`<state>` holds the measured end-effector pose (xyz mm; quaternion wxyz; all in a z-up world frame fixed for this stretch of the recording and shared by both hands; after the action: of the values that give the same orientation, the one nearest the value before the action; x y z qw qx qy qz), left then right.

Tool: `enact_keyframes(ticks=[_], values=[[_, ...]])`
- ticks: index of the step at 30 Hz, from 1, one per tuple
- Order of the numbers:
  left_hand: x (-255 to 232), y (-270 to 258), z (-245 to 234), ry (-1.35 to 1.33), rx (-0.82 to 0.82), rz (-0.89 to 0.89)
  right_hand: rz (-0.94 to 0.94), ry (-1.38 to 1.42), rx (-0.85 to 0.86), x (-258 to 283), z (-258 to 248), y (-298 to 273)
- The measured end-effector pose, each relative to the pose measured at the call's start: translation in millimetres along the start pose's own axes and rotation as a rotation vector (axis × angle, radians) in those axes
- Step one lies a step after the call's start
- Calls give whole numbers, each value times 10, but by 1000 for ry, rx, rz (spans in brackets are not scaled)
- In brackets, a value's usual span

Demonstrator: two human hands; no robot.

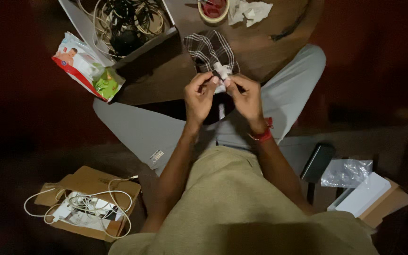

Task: The person sits cross-legged on the floor and handles a black cable, wiping it with a cloth and manipulating its ends. They then use scissors to cut a piece of tape and apply it to the cable.

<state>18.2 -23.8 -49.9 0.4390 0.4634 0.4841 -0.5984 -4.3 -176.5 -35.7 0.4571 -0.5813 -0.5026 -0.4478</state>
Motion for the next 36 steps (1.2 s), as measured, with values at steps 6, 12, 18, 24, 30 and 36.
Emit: enact_keyframes(ticks=[6,12,18,24,30,36], values=[[218,-22,85,-214,41,-81,-13,150,-141,-202,-91,-121],[97,-133,219,-58,90,-27,-33,171,-47,9,-106,-75],[-105,-164,256,125,1,-13,-45,191,-27,24,-103,-62],[-170,-178,237,266,8,119,-7,162,-56,-100,-82,-59],[-264,-223,214,316,-53,182,21,264,-26,-145,-19,-90],[-348,-276,235,381,-58,194,88,284,-54,-210,17,-118]])
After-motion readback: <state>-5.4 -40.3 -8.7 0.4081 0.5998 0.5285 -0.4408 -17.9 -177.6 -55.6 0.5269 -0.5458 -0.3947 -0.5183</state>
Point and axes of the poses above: each hand's wrist, its own y-axis towards the middle knuckle, its own z-axis out of the palm, x = y × z, the point moved 2 cm from there along y, towards the middle knuckle, and after that the axes turned 4 degrees about x, right-handed, at the moved point
